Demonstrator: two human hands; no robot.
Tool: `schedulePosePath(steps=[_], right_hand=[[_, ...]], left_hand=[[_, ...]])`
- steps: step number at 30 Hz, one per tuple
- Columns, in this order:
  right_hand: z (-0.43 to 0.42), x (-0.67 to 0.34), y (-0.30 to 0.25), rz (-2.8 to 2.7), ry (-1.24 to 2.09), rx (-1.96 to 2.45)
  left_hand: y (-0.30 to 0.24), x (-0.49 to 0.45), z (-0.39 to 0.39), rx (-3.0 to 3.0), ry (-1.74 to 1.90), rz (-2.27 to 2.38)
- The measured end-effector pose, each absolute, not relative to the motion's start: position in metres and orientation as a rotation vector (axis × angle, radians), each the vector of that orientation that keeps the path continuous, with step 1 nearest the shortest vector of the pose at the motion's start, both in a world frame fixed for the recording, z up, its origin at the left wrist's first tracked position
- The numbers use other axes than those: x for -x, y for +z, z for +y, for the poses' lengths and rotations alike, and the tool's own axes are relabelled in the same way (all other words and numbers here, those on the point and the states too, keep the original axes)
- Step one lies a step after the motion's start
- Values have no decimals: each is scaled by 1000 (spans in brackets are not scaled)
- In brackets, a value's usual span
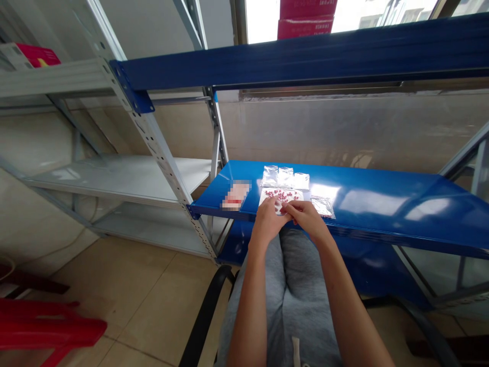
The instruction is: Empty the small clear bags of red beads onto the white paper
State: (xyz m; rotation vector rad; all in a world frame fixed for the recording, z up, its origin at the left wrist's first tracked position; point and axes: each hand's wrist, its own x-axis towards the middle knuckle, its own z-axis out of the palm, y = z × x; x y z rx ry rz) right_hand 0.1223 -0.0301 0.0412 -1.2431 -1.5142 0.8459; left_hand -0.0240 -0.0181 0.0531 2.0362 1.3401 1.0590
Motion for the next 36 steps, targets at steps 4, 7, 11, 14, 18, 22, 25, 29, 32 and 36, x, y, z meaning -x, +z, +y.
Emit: schedulePosePath(steps=[4,7,11,14,18,22,25,29,32,36], right_hand=[[-28,-134,38,-1482,894,1208],[-12,-156,33,-1432,704,1352],[22,-181,26,-1537,239,1670],[39,-184,20,-1732,145,1724],[48,-179,10,-1911,93,1745],[51,-179,3,-1942,38,1795],[53,-181,3,-1959,32,1778],[51,-183,10,-1915,99,1721],[42,-182,19,-1843,287,1581],[26,-174,31,-1929,597,1269]], left_hand=[[48,27,-14,-1998,1122,1294],[44,30,-11,-2004,1126,1344],[40,34,-12,-2034,1082,1430],[40,34,-13,-2018,1053,1430],[40,33,-14,-2032,1035,1444],[40,31,-15,-2040,1020,1434],[40,31,-15,-2049,1016,1437],[37,30,-13,-2071,1021,1412],[32,27,-10,-2071,1021,1385],[25,19,-7,-2059,1045,1349]])
